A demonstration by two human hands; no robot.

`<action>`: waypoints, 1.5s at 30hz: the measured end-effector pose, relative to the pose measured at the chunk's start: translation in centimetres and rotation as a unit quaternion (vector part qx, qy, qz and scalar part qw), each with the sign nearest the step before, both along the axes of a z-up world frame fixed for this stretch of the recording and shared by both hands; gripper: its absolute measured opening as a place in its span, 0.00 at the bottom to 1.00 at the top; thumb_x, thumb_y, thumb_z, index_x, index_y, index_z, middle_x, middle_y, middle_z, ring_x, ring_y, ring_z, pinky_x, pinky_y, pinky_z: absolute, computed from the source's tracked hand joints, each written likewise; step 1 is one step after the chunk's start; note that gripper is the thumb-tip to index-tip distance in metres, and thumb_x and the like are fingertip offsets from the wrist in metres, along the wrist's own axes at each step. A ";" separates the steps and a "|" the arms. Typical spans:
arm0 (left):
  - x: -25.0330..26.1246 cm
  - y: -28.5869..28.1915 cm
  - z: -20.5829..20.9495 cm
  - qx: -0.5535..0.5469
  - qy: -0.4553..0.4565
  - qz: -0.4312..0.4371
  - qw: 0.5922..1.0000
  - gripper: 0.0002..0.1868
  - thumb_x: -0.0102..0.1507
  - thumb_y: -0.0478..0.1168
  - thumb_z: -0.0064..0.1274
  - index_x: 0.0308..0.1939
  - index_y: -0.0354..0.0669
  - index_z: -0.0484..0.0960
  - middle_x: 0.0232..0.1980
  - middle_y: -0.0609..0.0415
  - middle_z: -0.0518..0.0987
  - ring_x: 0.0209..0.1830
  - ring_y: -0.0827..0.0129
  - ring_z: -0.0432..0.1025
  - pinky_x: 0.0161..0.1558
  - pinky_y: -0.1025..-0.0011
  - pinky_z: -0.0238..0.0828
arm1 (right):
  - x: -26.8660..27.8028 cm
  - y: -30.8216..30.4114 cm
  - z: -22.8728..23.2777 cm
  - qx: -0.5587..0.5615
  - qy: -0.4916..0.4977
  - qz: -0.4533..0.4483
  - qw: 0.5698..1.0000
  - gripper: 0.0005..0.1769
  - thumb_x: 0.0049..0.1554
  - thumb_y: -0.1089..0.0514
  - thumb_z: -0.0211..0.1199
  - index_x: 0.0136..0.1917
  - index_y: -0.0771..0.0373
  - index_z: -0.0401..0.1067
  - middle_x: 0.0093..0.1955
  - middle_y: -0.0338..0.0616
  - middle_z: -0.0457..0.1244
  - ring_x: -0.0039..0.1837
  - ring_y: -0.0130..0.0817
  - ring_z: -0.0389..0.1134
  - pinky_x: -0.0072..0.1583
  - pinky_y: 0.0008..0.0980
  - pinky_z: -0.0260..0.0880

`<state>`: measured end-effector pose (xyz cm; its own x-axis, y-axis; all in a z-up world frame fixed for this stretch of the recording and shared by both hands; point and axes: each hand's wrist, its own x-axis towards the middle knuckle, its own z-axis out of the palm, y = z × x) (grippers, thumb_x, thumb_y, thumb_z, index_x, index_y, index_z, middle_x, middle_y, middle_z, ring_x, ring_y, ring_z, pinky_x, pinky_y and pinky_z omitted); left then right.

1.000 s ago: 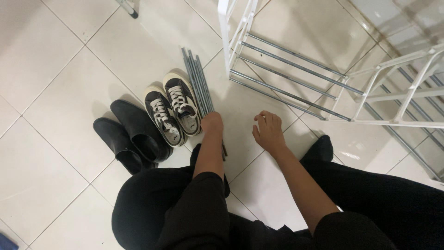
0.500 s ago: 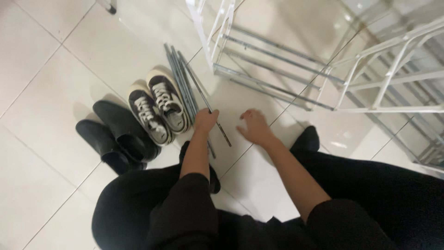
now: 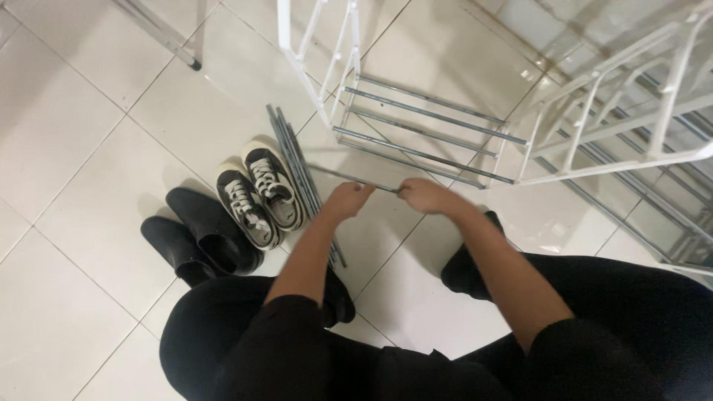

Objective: The person assembles a white metal storage shelf by inserting horizontal metal rods into slots on the side frames. They repeatedly pick up rods, align them, and press them into place, gradually building the shelf structure.

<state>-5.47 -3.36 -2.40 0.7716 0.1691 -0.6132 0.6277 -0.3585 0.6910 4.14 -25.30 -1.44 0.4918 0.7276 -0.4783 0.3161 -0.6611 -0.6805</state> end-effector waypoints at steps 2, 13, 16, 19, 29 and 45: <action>0.3 0.8 5.5 0.250 -0.021 -0.237 0.939 0.25 0.70 0.58 0.51 0.45 0.37 0.84 0.43 0.42 0.80 0.44 0.48 0.78 0.47 0.53 0.71 | 2.2 -1.6 4.7 -0.113 -0.001 -0.001 0.994 0.26 0.60 0.42 0.56 0.59 0.63 0.78 0.60 0.51 0.69 0.62 0.50 0.69 0.63 0.43 0.67; -1.1 4.2 17.5 0.414 -0.202 -0.195 0.866 0.26 0.60 0.47 0.60 0.55 0.35 0.71 0.54 0.39 0.73 0.55 0.47 0.72 0.55 0.52 0.71 | 3.2 -6.3 7.5 0.009 -0.311 -0.083 0.947 0.13 0.62 0.52 0.60 0.52 0.64 0.76 0.68 0.61 0.59 0.67 0.60 0.58 0.66 0.52 0.62; -1.1 4.6 14.5 0.416 -0.190 -0.163 0.874 0.26 0.59 0.46 0.61 0.54 0.35 0.71 0.54 0.39 0.73 0.54 0.46 0.72 0.54 0.52 0.71 | 1.6 -7.5 2.2 0.061 -0.320 -0.062 0.943 0.11 0.61 0.55 0.61 0.50 0.66 0.75 0.73 0.59 0.57 0.72 0.58 0.54 0.70 0.54 0.57; -0.3 5.2 12.2 0.407 -0.174 -0.129 0.887 0.28 0.57 0.47 0.62 0.54 0.33 0.71 0.53 0.38 0.72 0.53 0.45 0.72 0.51 0.53 0.72 | 1.1 -8.2 -0.8 0.066 -0.327 -0.034 0.942 0.11 0.61 0.55 0.60 0.49 0.66 0.74 0.74 0.55 0.58 0.73 0.54 0.57 0.71 0.52 0.57; 1.1 6.4 15.0 0.451 -0.407 0.012 0.794 0.22 0.60 0.44 0.62 0.53 0.41 0.72 0.52 0.49 0.77 0.51 0.52 0.73 0.52 0.53 0.71 | -0.4 -10.4 1.7 0.161 -0.175 -0.109 0.965 0.13 0.64 0.56 0.57 0.51 0.70 0.69 0.67 0.53 0.60 0.69 0.50 0.60 0.70 0.41 0.60; 3.0 5.5 12.5 0.219 -0.360 0.019 0.907 0.16 0.67 0.41 0.57 0.58 0.47 0.73 0.51 0.50 0.84 0.49 0.61 0.82 0.46 0.61 0.79 | -1.8 -6.9 6.1 0.109 -0.116 -0.200 0.967 0.14 0.64 0.55 0.56 0.59 0.64 0.68 0.55 0.52 0.66 0.56 0.47 0.69 0.60 0.43 0.69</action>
<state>-2.51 2.09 10.07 0.9340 0.3091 0.1789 0.0885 -0.6856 0.7226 2.37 -32.21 4.66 0.8305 0.5280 -0.1776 0.2256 -0.6103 -0.7593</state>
